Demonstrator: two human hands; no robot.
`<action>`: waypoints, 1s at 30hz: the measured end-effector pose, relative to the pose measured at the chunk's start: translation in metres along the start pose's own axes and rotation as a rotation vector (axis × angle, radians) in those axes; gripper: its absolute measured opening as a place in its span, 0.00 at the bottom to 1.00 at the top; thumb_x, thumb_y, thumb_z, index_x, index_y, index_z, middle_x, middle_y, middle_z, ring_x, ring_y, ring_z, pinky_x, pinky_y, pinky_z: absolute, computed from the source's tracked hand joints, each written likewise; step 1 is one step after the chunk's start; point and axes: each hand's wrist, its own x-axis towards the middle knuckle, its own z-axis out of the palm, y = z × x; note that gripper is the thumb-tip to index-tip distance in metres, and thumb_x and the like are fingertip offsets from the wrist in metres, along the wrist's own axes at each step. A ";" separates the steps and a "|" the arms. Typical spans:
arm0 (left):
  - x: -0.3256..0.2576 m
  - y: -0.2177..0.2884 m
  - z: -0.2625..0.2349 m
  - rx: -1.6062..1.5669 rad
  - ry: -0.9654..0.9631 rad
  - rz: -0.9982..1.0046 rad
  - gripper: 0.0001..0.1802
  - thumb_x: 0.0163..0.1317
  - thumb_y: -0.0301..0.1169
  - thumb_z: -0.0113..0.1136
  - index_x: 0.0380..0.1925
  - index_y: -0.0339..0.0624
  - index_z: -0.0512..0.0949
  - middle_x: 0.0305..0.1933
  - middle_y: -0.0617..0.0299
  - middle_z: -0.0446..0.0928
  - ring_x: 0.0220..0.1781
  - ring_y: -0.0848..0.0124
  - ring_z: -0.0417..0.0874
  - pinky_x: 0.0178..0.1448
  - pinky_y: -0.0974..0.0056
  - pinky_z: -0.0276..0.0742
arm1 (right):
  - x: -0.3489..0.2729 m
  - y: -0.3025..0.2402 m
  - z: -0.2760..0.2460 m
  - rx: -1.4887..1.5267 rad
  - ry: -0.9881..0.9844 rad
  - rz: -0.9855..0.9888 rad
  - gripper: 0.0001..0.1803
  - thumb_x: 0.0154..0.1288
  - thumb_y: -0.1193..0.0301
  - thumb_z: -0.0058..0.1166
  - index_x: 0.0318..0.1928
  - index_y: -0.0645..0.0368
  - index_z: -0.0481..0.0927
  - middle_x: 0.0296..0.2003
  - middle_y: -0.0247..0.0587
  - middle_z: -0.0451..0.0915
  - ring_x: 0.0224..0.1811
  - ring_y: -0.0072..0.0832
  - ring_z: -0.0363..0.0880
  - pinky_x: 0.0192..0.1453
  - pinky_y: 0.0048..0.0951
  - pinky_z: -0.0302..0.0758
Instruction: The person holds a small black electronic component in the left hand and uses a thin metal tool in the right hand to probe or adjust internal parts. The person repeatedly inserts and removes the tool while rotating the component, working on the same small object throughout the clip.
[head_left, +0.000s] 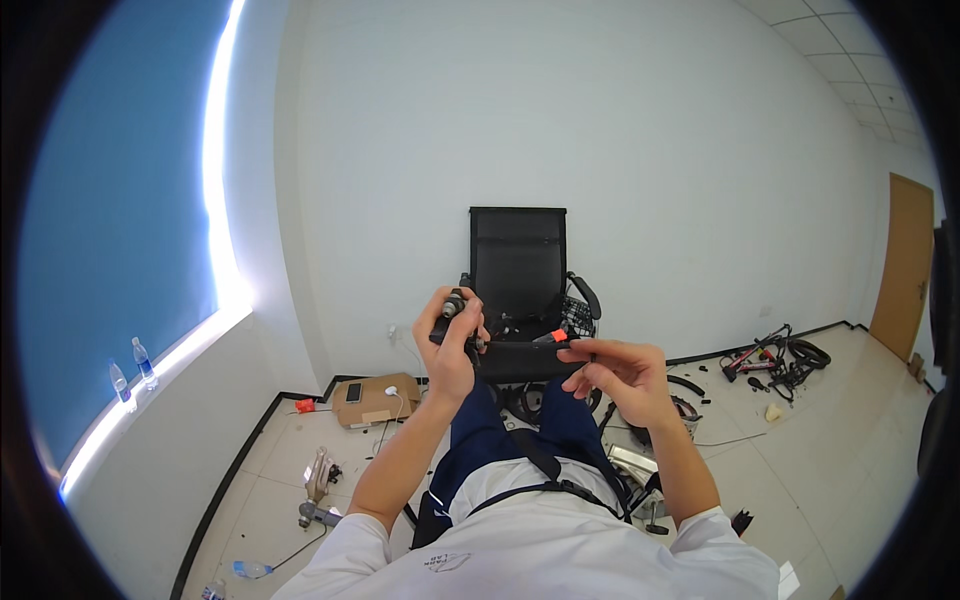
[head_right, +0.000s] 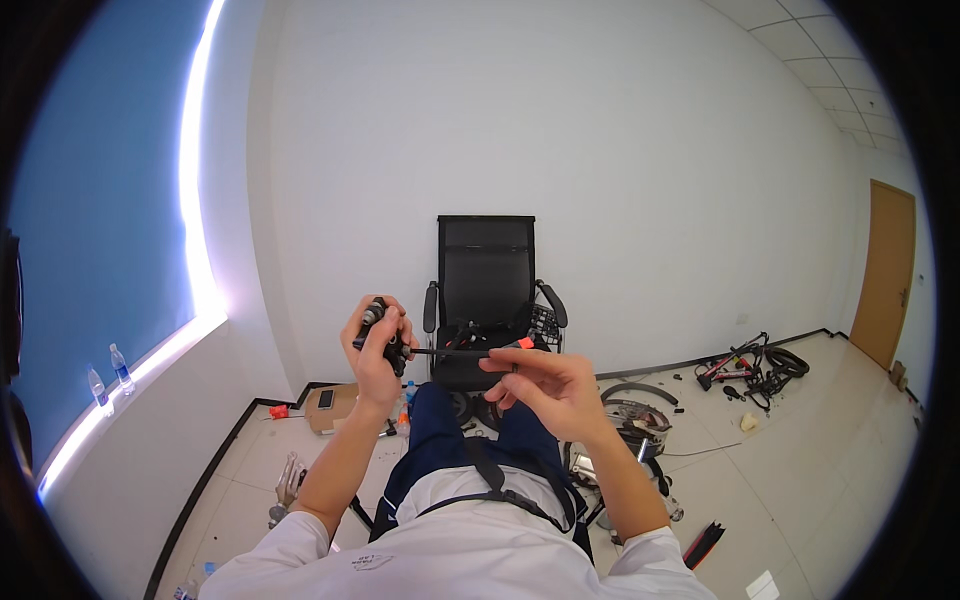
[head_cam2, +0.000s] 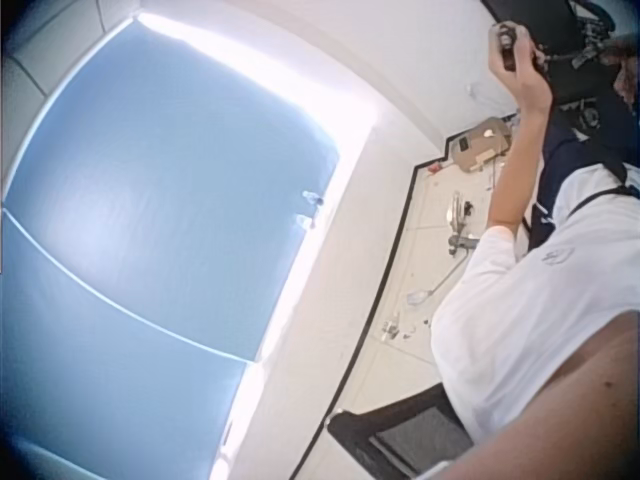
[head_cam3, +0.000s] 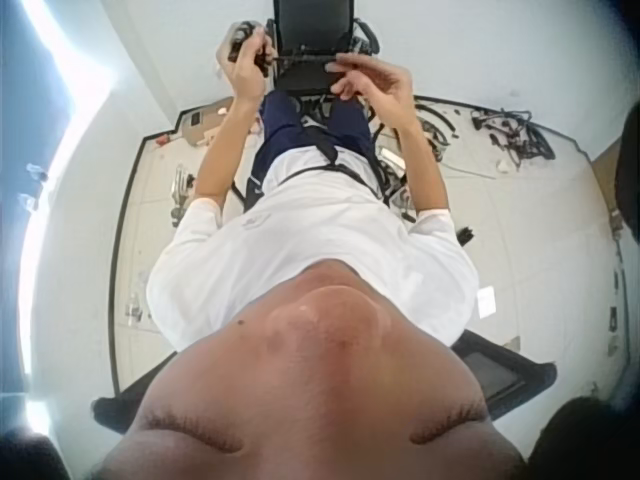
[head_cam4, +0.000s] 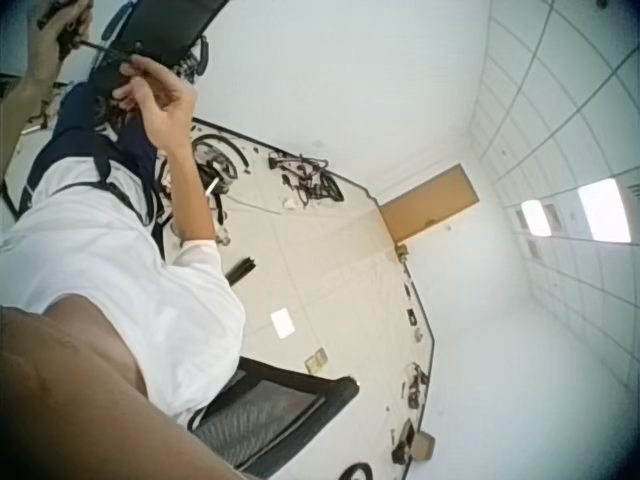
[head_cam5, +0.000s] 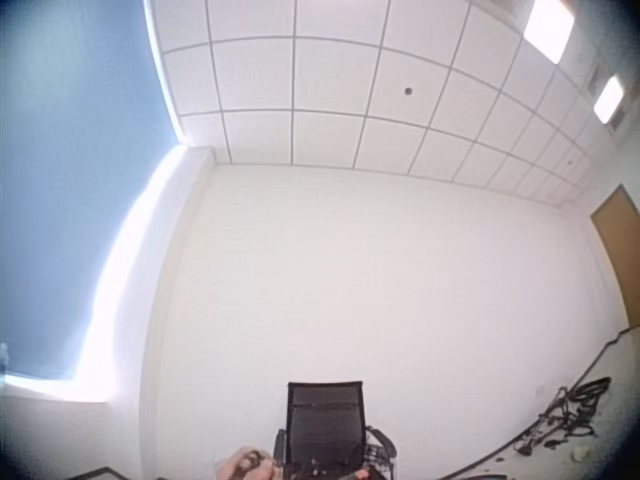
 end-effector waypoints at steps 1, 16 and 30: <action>0.000 0.003 0.001 -0.014 0.011 -0.014 0.09 0.64 0.31 0.54 0.32 0.34 0.73 0.26 0.61 0.68 0.23 0.75 0.71 0.21 0.70 0.67 | 0.001 -0.002 0.000 -0.036 -0.004 -0.008 0.17 0.67 0.84 0.49 0.55 0.70 0.78 0.46 0.53 0.84 0.41 0.33 0.86 0.43 0.27 0.83; 0.008 0.002 -0.005 -0.196 -0.097 -0.268 0.08 0.63 0.32 0.55 0.31 0.37 0.75 0.22 0.64 0.69 0.22 0.76 0.72 0.20 0.70 0.65 | 0.007 -0.001 -0.013 -0.928 -0.018 -0.507 0.21 0.57 0.87 0.55 0.52 0.61 0.82 0.37 0.43 0.87 0.33 0.29 0.88 0.36 0.21 0.81; 0.000 0.002 -0.004 0.003 -0.083 0.024 0.08 0.63 0.29 0.53 0.32 0.34 0.72 0.28 0.60 0.69 0.23 0.75 0.71 0.22 0.69 0.68 | 0.006 0.006 -0.009 0.295 -0.076 0.237 0.17 0.69 0.77 0.49 0.55 0.73 0.75 0.29 0.56 0.84 0.27 0.35 0.86 0.35 0.31 0.83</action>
